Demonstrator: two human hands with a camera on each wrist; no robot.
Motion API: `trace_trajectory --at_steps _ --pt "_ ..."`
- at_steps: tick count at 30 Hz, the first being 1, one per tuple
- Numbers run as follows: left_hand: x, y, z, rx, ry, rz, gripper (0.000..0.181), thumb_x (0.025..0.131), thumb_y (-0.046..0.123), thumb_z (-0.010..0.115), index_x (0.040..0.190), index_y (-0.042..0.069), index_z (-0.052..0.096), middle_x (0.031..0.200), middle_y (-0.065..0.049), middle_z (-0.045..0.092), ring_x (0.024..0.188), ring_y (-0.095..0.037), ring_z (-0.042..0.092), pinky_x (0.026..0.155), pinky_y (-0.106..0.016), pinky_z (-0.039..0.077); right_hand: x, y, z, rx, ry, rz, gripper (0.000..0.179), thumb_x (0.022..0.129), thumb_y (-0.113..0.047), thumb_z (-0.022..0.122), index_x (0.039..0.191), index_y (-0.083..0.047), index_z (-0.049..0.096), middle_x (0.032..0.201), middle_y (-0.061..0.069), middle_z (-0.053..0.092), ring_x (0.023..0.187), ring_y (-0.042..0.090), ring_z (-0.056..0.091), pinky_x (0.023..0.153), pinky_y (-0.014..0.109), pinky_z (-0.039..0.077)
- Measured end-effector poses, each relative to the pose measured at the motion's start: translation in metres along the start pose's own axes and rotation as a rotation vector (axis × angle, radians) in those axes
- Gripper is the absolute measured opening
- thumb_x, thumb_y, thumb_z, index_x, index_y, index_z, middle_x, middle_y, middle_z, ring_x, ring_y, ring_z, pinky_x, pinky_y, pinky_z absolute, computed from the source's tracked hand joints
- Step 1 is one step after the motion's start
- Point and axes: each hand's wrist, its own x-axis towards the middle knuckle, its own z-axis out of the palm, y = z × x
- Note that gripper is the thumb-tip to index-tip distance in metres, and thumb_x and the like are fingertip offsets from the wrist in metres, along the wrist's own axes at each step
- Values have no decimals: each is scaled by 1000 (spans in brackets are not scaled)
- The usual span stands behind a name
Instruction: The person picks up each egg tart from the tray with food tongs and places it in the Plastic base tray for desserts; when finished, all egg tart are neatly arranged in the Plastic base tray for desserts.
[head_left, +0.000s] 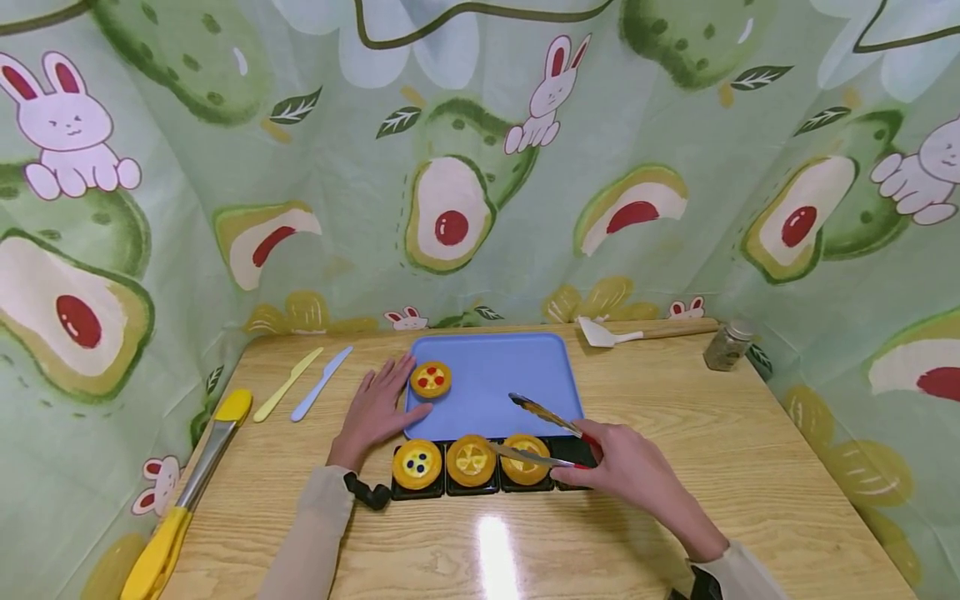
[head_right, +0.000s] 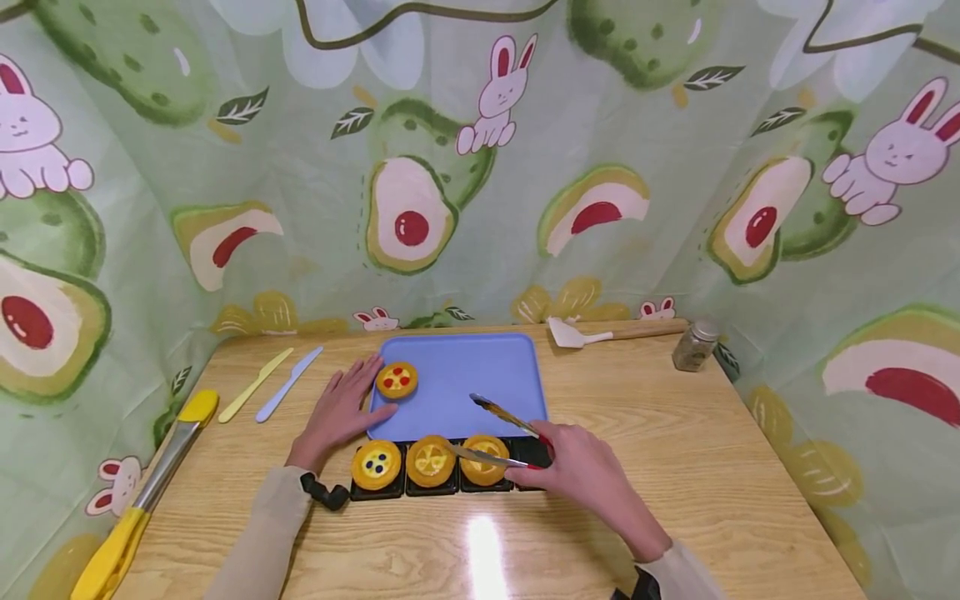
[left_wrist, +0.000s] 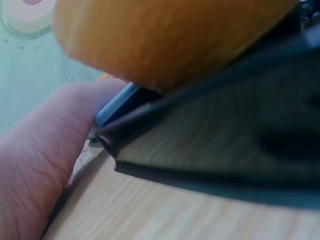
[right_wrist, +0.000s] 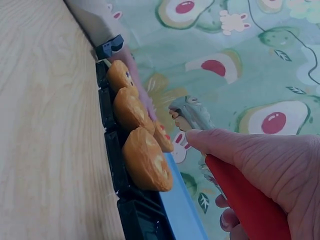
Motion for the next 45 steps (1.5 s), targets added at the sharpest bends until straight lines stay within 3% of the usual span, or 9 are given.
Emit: trace_trajectory --at_steps 8,18,24,31,37,42,45 --pt "0 0 -1 -1 11 9 105 90 81 54 169 22 20 174 2 19 161 -30 16 128 -59 10 18 -13 3 4 27 -67 52 78 -66 82 79 -24 51 58 -10 33 51 6 28 48 25 20" --pt "-1 0 -2 -2 18 15 104 90 81 53 169 22 20 174 2 20 161 -30 17 128 -57 10 52 -24 11 -24 28 -123 52 81 -66 81 83 -24 50 61 -9 27 52 8 24 49 27 16" --pt "0 0 -2 1 1 18 106 89 83 52 169 21 19 175 2 18 161 -31 16 128 -59 10 75 -27 19 -33 26 -154 53 82 -67 79 87 -19 57 60 -9 25 50 8 23 48 27 16" --pt "0 -1 -3 12 1 18 106 90 83 52 169 21 19 175 2 18 161 -30 16 128 -58 10 100 -36 30 -14 -6 -162 50 85 -62 80 99 -15 67 60 -8 30 50 9 28 47 28 20" --pt "1 1 -4 13 -1 21 106 90 82 53 169 21 19 175 1 18 161 -31 16 128 -58 9 117 -40 38 -14 -27 -152 59 85 -63 79 113 -12 71 58 -7 34 49 10 32 48 29 23" --pt "0 3 -4 4 11 12 105 89 82 53 169 20 22 174 0 21 160 -31 18 128 -59 10 128 -43 46 -29 -46 -124 74 84 -63 80 136 -10 68 61 -6 50 50 11 43 46 29 29" --pt "-1 2 -4 5 14 10 105 89 82 53 169 20 22 174 0 21 160 -31 18 128 -58 11 133 -44 50 -37 -56 -118 76 83 -62 81 136 -10 68 65 -5 58 52 13 49 45 30 33"
